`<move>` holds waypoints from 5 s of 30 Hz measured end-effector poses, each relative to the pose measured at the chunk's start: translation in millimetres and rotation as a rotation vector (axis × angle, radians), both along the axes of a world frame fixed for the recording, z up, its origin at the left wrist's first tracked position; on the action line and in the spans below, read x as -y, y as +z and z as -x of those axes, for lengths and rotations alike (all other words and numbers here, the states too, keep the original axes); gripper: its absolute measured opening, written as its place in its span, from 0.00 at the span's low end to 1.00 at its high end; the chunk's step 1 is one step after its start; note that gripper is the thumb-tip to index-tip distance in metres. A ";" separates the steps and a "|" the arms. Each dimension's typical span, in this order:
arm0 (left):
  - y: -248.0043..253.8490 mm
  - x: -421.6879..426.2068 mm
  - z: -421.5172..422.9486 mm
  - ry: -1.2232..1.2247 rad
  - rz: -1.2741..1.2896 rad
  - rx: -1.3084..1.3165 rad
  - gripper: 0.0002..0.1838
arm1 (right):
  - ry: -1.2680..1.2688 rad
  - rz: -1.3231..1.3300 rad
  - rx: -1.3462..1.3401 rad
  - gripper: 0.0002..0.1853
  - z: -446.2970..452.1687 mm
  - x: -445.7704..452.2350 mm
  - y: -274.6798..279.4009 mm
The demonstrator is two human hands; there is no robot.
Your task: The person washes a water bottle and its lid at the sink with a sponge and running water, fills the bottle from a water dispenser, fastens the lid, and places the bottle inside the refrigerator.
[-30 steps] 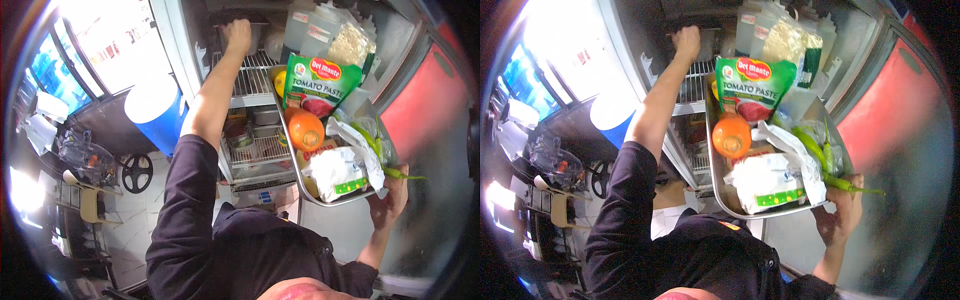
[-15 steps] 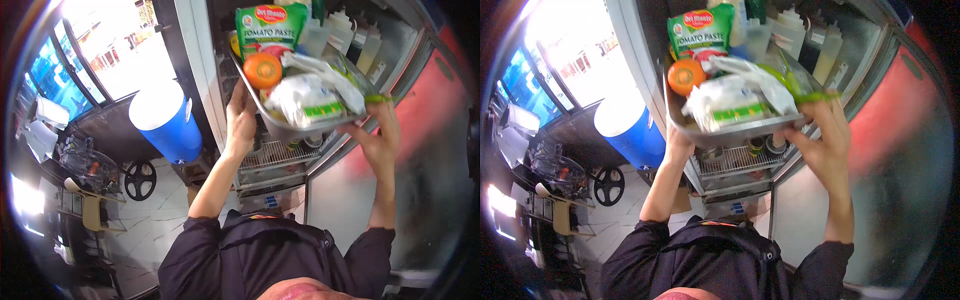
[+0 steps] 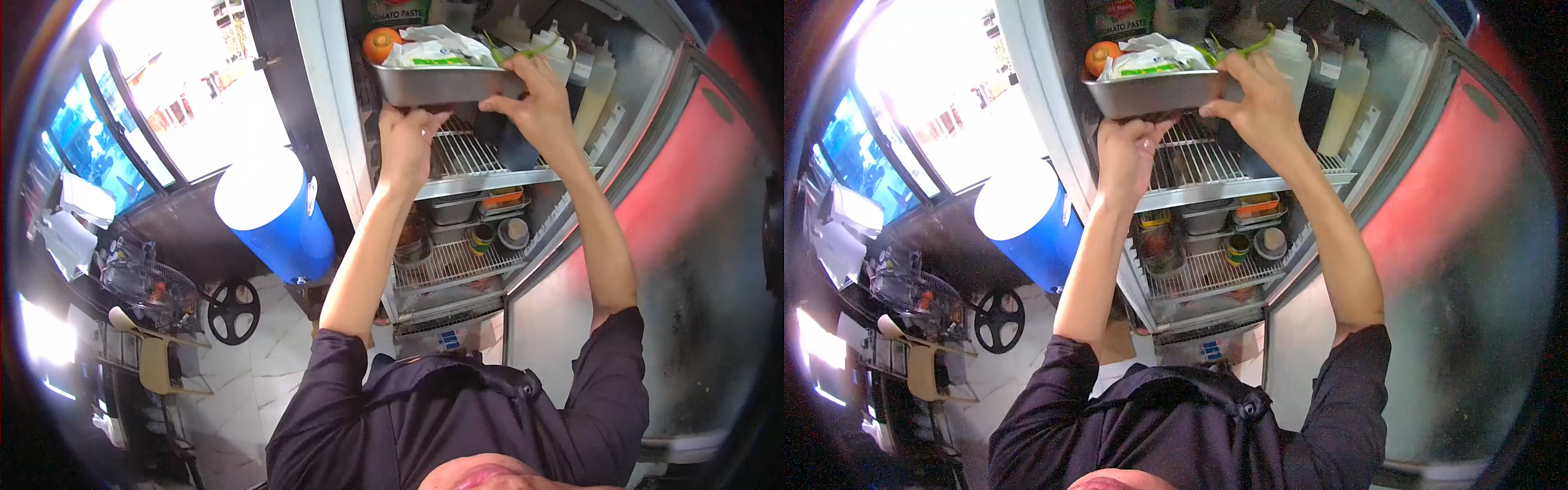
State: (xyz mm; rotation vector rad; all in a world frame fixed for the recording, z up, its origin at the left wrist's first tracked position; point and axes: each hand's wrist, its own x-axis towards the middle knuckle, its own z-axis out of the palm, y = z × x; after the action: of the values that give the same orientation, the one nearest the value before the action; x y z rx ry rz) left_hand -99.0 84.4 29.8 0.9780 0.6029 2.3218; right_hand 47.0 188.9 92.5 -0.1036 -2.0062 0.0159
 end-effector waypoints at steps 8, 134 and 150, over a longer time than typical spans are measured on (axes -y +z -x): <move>-3.0 -51.4 45.9 0.077 -0.041 0.184 0.11 | -0.071 -0.128 -0.044 0.26 56.2 -33.8 1.9; -336.6 40.3 -141.0 -0.814 0.681 -1.140 0.13 | -1.679 2.133 0.137 0.19 -240.9 577.1 -546.3; -312.5 195.6 -357.7 -1.195 -0.135 -1.627 0.21 | -2.451 1.203 -1.026 0.12 -221.2 664.9 -457.5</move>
State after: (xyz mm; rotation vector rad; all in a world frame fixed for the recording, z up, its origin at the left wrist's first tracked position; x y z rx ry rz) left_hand 258.7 -111.2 -282.7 2.2940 0.1856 0.2180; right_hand 268.3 -476.0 -365.0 -2.4078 0.3435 -0.2251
